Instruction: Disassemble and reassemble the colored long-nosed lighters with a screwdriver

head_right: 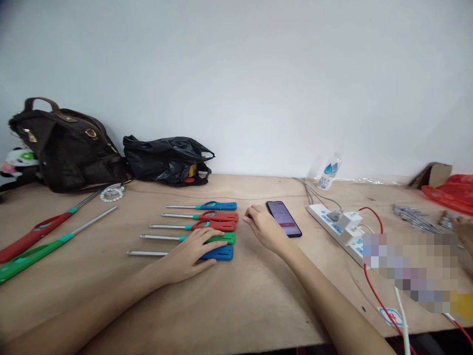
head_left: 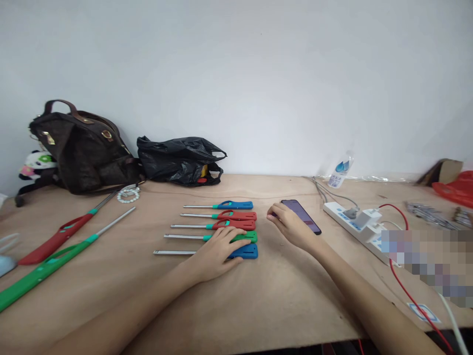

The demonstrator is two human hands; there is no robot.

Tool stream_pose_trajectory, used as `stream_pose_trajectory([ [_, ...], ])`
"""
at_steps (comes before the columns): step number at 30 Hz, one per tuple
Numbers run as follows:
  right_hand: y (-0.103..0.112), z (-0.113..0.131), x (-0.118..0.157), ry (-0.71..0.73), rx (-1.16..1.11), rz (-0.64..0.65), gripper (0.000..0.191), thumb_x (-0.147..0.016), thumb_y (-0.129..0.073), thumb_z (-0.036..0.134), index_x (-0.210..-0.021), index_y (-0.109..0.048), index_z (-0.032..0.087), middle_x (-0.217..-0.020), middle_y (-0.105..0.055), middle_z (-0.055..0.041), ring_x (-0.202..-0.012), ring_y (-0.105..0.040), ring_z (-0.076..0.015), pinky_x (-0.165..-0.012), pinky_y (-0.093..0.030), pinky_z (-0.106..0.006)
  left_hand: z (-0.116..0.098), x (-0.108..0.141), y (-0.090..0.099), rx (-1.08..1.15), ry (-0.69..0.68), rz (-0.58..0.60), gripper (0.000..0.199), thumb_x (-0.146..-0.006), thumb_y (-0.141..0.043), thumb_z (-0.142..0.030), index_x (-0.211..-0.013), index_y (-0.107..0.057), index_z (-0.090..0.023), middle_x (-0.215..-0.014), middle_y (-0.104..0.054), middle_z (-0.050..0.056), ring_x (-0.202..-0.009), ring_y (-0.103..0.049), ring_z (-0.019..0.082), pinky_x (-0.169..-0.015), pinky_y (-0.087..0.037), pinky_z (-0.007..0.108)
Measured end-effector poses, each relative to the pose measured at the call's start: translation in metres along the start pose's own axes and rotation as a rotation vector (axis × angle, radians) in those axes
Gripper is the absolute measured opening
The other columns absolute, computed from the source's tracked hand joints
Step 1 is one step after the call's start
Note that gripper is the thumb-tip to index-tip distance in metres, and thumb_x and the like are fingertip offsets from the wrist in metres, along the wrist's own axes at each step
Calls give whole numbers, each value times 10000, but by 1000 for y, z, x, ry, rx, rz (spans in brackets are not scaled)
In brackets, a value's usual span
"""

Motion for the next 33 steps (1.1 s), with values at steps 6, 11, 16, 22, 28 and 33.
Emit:
stream_pose_trajectory([
  [6,-11,9,1,109,-414,-263,272,-978,-401,391,-851,-547,201,-846,-574,-54,-767,-552,-175,-710,-447,-306,0,0,-1,4,-11,-14,403,-902,-536,-280,-1303,-526,-245,-1308,-517,102,-1224,-441,294,-1017,-374,479],
  [11,-19,7,2,43,-668,-212,295,-966,-410,441,-847,-527,199,-772,-561,-23,-622,-526,-135,-553,-431,-256,-1,-1,0,2,-9,-6,407,-896,-540,-274,-1302,-527,-242,-1304,-518,101,-1221,-442,295,-1018,-374,483],
  [16,-17,7,2,43,-658,-230,277,-960,-432,423,-830,-522,196,-757,-555,-19,-634,-526,-133,-554,-429,-248,-2,-1,1,-17,-6,-2,403,-896,-543,-266,-1298,-523,-248,-1297,-518,99,-1216,-444,288,-1014,-376,472],
  [22,-17,8,2,47,-638,-211,276,-962,-423,411,-827,-526,193,-749,-543,-13,-624,-514,-130,-568,-419,-253,-2,-1,2,4,-10,-4,390,-895,-548,-259,-1284,-537,-227,-1282,-524,107,-1199,-458,292,-1002,-384,468],
  [28,-19,9,-5,-1,-608,-268,210,-906,-524,400,-859,-521,195,-787,-568,-19,-690,-552,-148,-606,-414,-262,0,-1,-1,-13,-17,-9,397,-906,-533,-280,-1302,-523,-255,-1317,-509,97,-1222,-437,293,-1014,-370,477],
  [33,-22,15,-29,8,-767,-254,311,-775,-693,420,-812,-470,207,-692,-511,32,-612,-502,-126,-567,-391,-251,-1,-1,0,-3,-14,-13,395,-904,-529,-269,-1298,-528,-241,-1283,-523,100,-1193,-453,289,-998,-382,470],
])
Point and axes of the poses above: each hand's wrist, its own x-axis away from the middle knuckle, its own y-axis out of the back of the hand, z = x × y, the point moved 1 cm from there along -x, towards the middle knuckle
